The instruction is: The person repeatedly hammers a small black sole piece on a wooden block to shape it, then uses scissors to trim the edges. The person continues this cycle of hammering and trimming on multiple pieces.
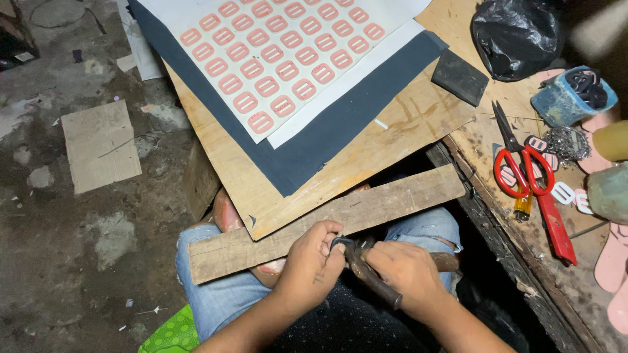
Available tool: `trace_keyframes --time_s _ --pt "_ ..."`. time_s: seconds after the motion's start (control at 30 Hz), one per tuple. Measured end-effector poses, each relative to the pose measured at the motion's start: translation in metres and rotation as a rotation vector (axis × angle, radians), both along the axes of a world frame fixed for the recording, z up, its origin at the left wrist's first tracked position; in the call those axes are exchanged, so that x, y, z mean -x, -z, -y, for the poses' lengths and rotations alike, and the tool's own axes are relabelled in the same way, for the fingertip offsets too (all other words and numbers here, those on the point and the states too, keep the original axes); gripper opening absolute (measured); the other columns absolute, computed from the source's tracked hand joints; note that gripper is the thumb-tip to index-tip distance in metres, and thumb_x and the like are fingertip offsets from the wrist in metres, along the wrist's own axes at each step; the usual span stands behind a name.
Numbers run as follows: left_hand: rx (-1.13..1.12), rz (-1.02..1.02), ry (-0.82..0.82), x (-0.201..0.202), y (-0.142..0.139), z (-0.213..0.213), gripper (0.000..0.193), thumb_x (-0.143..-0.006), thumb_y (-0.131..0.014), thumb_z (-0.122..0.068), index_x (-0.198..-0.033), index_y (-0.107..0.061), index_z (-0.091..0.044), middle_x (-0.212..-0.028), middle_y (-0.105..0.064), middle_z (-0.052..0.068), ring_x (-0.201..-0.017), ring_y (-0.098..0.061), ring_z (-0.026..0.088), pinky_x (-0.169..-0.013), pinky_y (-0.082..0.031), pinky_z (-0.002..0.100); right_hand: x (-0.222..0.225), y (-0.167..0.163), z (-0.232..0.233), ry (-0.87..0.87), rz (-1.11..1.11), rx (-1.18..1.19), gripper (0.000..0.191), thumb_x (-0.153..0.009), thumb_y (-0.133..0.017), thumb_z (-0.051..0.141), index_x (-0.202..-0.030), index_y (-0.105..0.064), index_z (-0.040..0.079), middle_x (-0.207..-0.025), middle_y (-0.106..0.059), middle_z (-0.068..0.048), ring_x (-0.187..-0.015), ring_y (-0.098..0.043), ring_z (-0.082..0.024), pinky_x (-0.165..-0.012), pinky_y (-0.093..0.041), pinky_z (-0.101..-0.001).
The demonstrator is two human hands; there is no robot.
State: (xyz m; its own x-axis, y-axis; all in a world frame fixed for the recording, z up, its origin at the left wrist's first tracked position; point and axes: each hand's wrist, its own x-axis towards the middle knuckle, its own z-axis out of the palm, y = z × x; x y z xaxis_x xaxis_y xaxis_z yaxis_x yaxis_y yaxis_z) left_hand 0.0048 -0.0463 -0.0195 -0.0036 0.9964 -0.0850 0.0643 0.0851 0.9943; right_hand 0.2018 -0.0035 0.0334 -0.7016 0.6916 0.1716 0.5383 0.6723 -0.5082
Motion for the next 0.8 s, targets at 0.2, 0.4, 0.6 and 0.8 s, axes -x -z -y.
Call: trace_keyframes --time_s 0.2,0.4,0.6,0.8 --pt "-0.001 -0.265 -0.034 -0.009 -0.033 -0.006 0.034 -0.086 -0.067 -0.004 -0.118 -0.057 -0.001 -0.079 -0.064 0.012 -0.068 -0.063 0.023 -0.065 -0.053 0.035 -0.007 -0.007 0.005 0.079 -0.028 0.030 0.024 -0.076 -0.079 0.028 -0.074 -0.064 0.009 -0.064 -0.062 -0.009 -0.059 -0.064 -0.031 -0.054 -0.050 -0.0409" --pt "-0.350 -0.417 -0.063 -0.010 -0.034 -0.006 0.016 -0.090 -0.069 -0.006 -0.104 -0.062 -0.003 -0.092 -0.064 0.015 -0.081 -0.066 0.036 -0.071 -0.055 0.042 -0.006 -0.007 0.008 0.105 -0.157 0.031 0.019 -0.075 -0.079 0.022 -0.079 -0.067 0.008 -0.068 -0.066 -0.007 -0.060 -0.067 -0.027 -0.053 -0.050 -0.0378" --pt "-0.466 -0.605 -0.031 0.010 -0.013 -0.012 0.016 -0.090 -0.069 -0.009 -0.106 -0.067 -0.008 -0.104 -0.065 0.012 -0.087 -0.069 0.031 -0.072 -0.056 0.041 -0.003 -0.007 0.020 0.162 -0.185 0.053 0.020 -0.084 -0.079 0.023 -0.080 -0.065 0.009 -0.069 -0.063 -0.007 -0.057 -0.064 -0.024 -0.053 -0.049 -0.0352" --pt "-0.612 -0.808 0.050 0.020 -0.003 -0.014 0.032 -0.086 -0.072 -0.012 -0.114 -0.063 -0.001 -0.116 -0.063 0.017 -0.103 -0.065 0.035 -0.085 -0.055 0.043 -0.015 0.007 -0.002 0.401 -0.221 0.305 0.027 -0.081 -0.071 0.010 -0.106 -0.063 0.002 -0.088 -0.063 -0.015 -0.068 -0.063 -0.027 -0.055 -0.049 -0.0345"
